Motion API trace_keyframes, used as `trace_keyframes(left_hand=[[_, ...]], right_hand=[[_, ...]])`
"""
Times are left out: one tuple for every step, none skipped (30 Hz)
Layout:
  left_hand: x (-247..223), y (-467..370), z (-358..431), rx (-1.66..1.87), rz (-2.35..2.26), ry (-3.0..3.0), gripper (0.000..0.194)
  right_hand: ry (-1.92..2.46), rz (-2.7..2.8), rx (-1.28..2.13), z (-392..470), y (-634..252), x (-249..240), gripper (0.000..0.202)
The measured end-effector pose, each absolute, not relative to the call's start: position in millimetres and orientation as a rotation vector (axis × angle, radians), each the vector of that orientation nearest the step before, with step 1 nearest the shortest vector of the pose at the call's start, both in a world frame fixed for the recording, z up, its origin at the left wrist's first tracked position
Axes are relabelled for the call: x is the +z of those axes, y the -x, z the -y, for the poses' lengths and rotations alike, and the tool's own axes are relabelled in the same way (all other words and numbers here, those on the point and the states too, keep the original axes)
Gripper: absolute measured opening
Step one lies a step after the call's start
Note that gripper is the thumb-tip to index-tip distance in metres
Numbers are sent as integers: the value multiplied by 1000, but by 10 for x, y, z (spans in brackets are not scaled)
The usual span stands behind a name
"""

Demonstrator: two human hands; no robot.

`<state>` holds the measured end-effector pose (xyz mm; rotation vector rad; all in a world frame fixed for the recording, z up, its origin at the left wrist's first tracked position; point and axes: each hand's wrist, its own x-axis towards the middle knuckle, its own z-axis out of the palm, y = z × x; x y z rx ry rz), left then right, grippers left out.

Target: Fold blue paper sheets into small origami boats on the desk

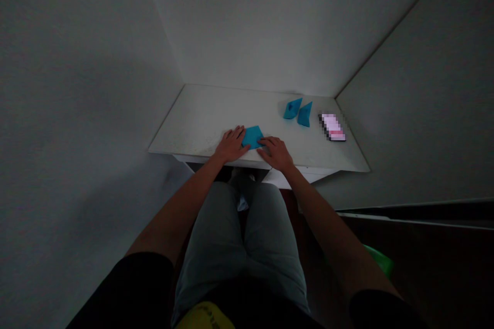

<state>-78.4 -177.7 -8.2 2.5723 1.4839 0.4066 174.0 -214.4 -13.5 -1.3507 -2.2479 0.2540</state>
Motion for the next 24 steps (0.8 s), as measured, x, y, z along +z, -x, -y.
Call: trace_keyframes(left_hand=[[-76, 787, 1784, 417, -1474, -2578, 74], [-66, 792, 1793, 430, -1468, -2584, 75], [-53, 799, 1804, 446, -1464, -2589, 77], [-37, 807, 1815, 465, -1458, -2594, 80], [-20, 815, 1826, 483, -1445, -2599, 82], [-2, 823, 1836, 499, -1427, -2604, 84], [15, 830, 1844, 514, -1402, -2608, 86], [29, 835, 1850, 527, -1377, -2612, 86], [39, 839, 1853, 539, -1352, -2613, 84], [43, 841, 1854, 551, -1332, -2613, 79], [42, 842, 1851, 562, -1315, -2613, 72], [35, 843, 1846, 576, -1303, -2613, 63], [24, 844, 1838, 590, -1291, -2613, 55], [11, 846, 1829, 600, -1278, -2613, 47], [-2, 849, 1820, 609, -1268, -2612, 41], [-13, 852, 1811, 616, -1262, -2609, 37], [-21, 857, 1803, 619, -1260, -2606, 34], [-24, 862, 1799, 616, -1260, -2604, 33], [-23, 867, 1797, 607, -1259, -2605, 32], [-19, 871, 1798, 598, -1259, -2608, 33], [-12, 875, 1802, 589, -1257, -2614, 33], [-5, 878, 1807, 581, -1252, -2622, 35], [0, 880, 1812, 578, -1248, -2632, 36], [2, 881, 1816, 580, -1243, -2642, 37]], right_hand=[[1347, 2236, 258, 2132, -1743, -147, 43], [1343, 2227, 261, 2117, -1746, -163, 45], [1339, 2223, 263, 2099, -1753, -181, 47], [1334, 2224, 267, 2078, -1763, -200, 49], [1329, 2227, 273, 2054, -1782, -217, 50], [1324, 2234, 282, 2030, -1810, -230, 50], [1320, 2243, 291, 2007, -1848, -238, 49], [1316, 2255, 300, 1987, -1896, -241, 49], [1307, 2272, 312, 1971, -1951, -239, 50], [1289, 2291, 327, 1959, -2010, -234, 52], [1261, 2307, 346, 1953, -2067, -228, 54], [1225, 2318, 368, 1950, -2118, -223, 58], [1189, 2319, 387, 1949, -2160, -218, 62], [1161, 2313, 403, 1950, -2189, -216, 65], [1145, 2303, 413, 1949, -2206, -215, 68], [1137, 2292, 421, 1946, -2212, -215, 68], [1133, 2279, 427, 1941, -2209, -216, 65], [1130, 2267, 433, 1935, -2201, -216, 60], [1126, 2255, 438, 1928, -2189, -214, 52], [1123, 2247, 438, 1924, -2177, -210, 45], [1121, 2245, 429, 1923, -2165, -204, 39], [1122, 2254, 410, 1927, -2155, -195, 37], [1123, 2277, 386, 1936, -2146, -185, 36], [1124, 2307, 356, 1949, -2138, -175, 38]])
